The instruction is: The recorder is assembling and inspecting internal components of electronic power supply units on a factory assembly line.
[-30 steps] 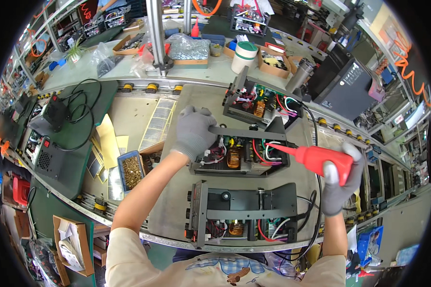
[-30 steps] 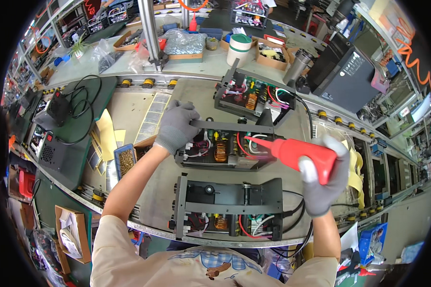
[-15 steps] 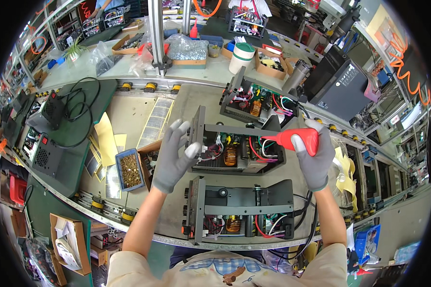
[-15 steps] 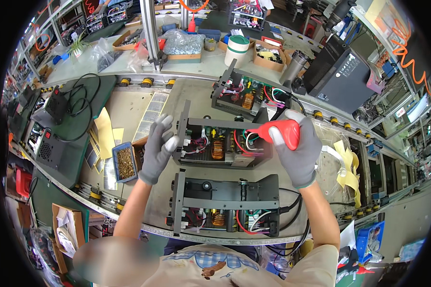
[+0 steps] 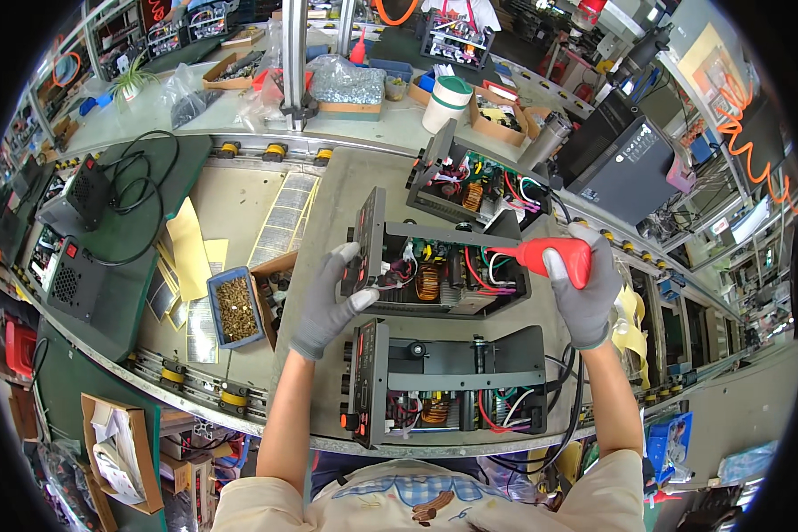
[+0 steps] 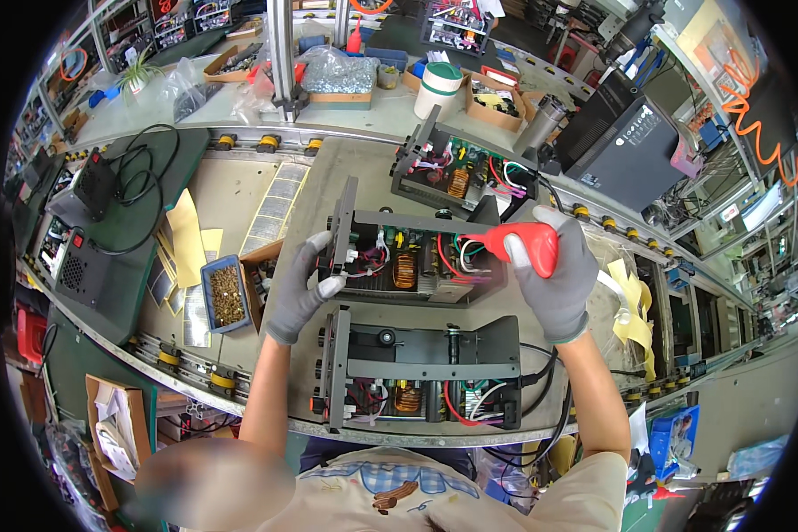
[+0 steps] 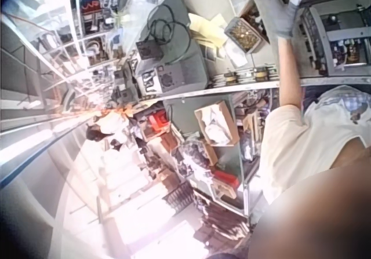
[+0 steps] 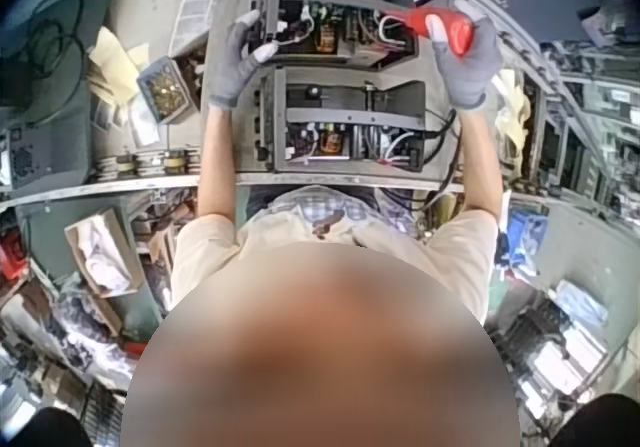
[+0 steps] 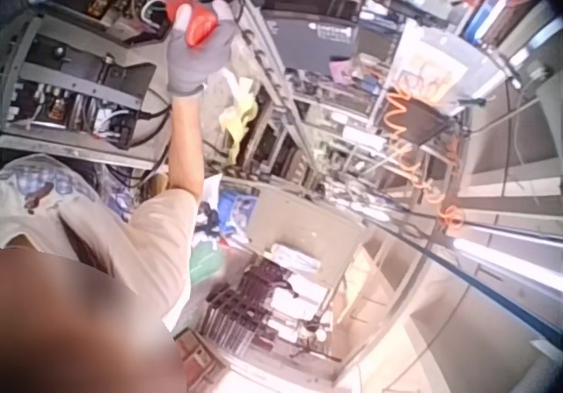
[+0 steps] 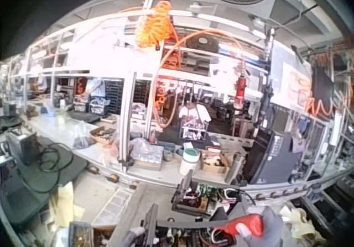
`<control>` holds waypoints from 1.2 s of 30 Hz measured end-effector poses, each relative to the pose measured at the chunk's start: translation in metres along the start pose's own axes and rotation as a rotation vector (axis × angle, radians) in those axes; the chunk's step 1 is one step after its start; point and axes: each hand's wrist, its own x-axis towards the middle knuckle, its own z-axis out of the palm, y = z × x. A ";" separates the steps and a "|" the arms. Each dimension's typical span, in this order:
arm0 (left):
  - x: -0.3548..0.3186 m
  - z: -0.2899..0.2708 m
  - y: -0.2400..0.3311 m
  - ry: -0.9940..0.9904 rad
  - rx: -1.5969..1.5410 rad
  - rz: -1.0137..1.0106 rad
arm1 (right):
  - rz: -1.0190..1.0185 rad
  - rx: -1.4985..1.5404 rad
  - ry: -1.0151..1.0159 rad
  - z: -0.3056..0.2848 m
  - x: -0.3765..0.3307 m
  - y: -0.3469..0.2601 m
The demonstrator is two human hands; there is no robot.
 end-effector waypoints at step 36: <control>-0.012 -0.011 -0.014 -0.013 -0.019 -0.220 | -0.430 -0.138 -0.481 0.103 0.057 -0.123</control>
